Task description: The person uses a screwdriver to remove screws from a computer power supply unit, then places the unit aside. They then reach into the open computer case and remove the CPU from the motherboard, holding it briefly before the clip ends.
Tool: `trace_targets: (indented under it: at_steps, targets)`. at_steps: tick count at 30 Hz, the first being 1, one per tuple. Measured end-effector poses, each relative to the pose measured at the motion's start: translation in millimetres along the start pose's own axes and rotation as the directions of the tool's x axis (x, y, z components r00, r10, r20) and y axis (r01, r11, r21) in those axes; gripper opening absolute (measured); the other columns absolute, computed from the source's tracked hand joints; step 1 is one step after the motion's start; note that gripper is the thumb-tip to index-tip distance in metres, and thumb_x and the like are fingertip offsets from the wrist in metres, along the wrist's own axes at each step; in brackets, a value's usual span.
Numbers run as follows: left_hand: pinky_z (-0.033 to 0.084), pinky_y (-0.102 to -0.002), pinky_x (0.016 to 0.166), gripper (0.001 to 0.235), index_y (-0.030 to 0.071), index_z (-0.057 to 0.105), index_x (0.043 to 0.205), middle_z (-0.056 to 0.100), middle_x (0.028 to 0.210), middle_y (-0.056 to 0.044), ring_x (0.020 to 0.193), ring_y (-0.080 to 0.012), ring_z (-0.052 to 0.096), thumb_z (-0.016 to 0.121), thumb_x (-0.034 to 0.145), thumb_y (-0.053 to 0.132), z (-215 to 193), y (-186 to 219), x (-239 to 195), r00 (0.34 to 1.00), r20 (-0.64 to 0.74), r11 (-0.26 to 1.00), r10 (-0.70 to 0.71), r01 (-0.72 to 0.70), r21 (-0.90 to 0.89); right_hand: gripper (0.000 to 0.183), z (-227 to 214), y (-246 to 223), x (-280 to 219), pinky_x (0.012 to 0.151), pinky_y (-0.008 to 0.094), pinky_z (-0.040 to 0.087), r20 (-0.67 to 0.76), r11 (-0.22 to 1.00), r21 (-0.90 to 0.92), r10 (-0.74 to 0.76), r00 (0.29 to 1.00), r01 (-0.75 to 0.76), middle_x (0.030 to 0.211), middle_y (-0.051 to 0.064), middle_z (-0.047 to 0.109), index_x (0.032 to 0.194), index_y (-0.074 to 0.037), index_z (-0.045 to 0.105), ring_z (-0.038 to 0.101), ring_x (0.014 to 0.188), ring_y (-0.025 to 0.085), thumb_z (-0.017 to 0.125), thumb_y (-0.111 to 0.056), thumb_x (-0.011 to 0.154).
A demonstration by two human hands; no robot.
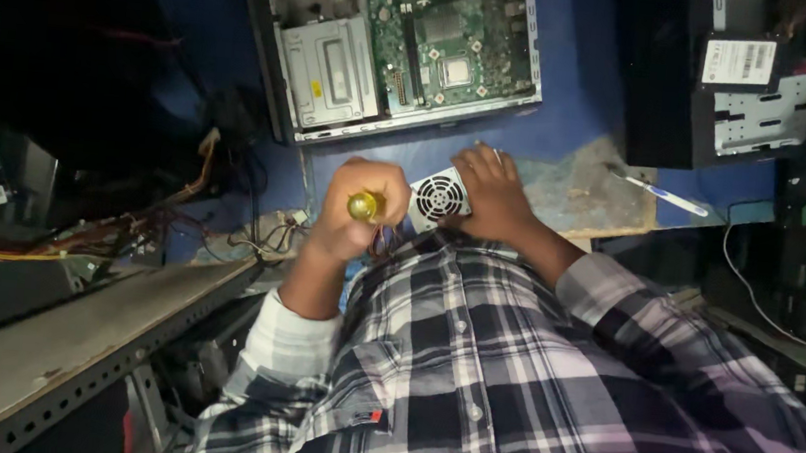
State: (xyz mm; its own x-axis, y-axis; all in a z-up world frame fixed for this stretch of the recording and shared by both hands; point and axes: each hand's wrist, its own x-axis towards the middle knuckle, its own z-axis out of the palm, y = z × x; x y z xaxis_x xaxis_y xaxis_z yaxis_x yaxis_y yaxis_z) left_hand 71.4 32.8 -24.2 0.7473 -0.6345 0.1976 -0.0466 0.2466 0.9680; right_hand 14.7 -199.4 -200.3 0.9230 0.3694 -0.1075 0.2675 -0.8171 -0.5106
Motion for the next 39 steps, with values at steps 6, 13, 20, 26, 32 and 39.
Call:
trace_targets:
  at_steps: [6,13,20,26,32,39]
  targets:
    - [0.039,-0.024,0.072,0.041,0.006,0.043,0.102,0.052,0.09,-0.006,0.081,-0.0114,0.047,0.065,0.105,0.041,35.9,8.7,-5.1,0.952,-0.29,0.977,0.097,-0.146,-0.152,0.105,8.5,1.2,-6.4,0.117,0.064,0.023,-0.084,0.998,0.035,-0.043,0.996,0.046,0.147,0.021,0.046,0.146,-0.002,0.046,0.032,0.146,0.043,0.082,-0.065,0.07]
    - [0.046,-0.029,0.086,0.017,-0.002,0.05,0.111,0.06,0.099,-0.011,0.09,-0.016,0.054,0.047,0.111,0.015,81.3,33.6,-11.9,0.793,-0.59,0.98,0.154,-0.047,0.192,0.105,10.2,2.2,-7.6,0.117,0.064,0.022,-0.067,0.999,0.03,-0.019,0.998,0.021,0.147,0.019,0.046,0.145,-0.002,0.046,0.033,0.146,0.043,0.083,-0.061,0.067]
    - [0.037,-0.026,0.06,0.024,0.003,0.047,0.089,0.055,0.079,-0.009,0.067,-0.0118,0.045,0.051,0.108,0.018,78.7,3.1,-9.1,0.675,-0.626,0.916,0.391,-0.218,0.337,0.105,8.2,0.6,-7.1,0.118,0.062,0.022,-0.062,0.999,0.046,-0.01,0.998,0.013,0.149,0.02,0.046,0.146,-0.002,0.045,0.032,0.147,0.042,0.082,-0.062,0.069]
    - [0.034,-0.032,0.054,0.035,0.002,0.043,0.072,0.05,0.065,-0.007,0.057,-0.0147,0.044,0.057,0.102,0.015,67.9,10.2,-6.0,0.789,-0.511,0.93,0.342,-0.205,0.305,0.104,8.2,2.5,-8.7,0.118,0.062,0.021,-0.058,0.999,0.03,-0.039,0.998,0.041,0.149,0.021,0.045,0.147,-0.001,0.045,0.032,0.146,0.043,0.081,-0.064,0.073]
    - [0.026,-0.032,0.049,0.046,0.005,0.034,0.062,0.033,0.059,-0.005,0.046,-0.0166,0.034,0.067,0.094,0.013,29.1,18.9,11.5,0.976,0.191,0.981,0.105,-0.133,0.141,0.101,8.1,0.9,-6.7,0.119,0.06,0.023,-0.049,0.999,-0.018,-0.033,0.998,0.032,0.15,0.019,0.046,0.148,-0.002,0.045,0.033,0.147,0.041,0.081,-0.059,0.072]
    - [0.043,-0.03,0.06,0.028,0.001,0.057,0.08,0.058,0.072,-0.006,0.061,-0.0156,0.056,0.056,0.102,0.018,35.6,17.3,12.1,0.996,0.004,0.986,0.086,-0.086,0.145,0.103,2.8,-0.9,-7.0,0.118,0.06,0.023,-0.046,1.0,0.005,-0.029,0.998,0.03,0.148,0.02,0.045,0.146,-0.002,0.045,0.033,0.146,0.042,0.082,-0.059,0.07]
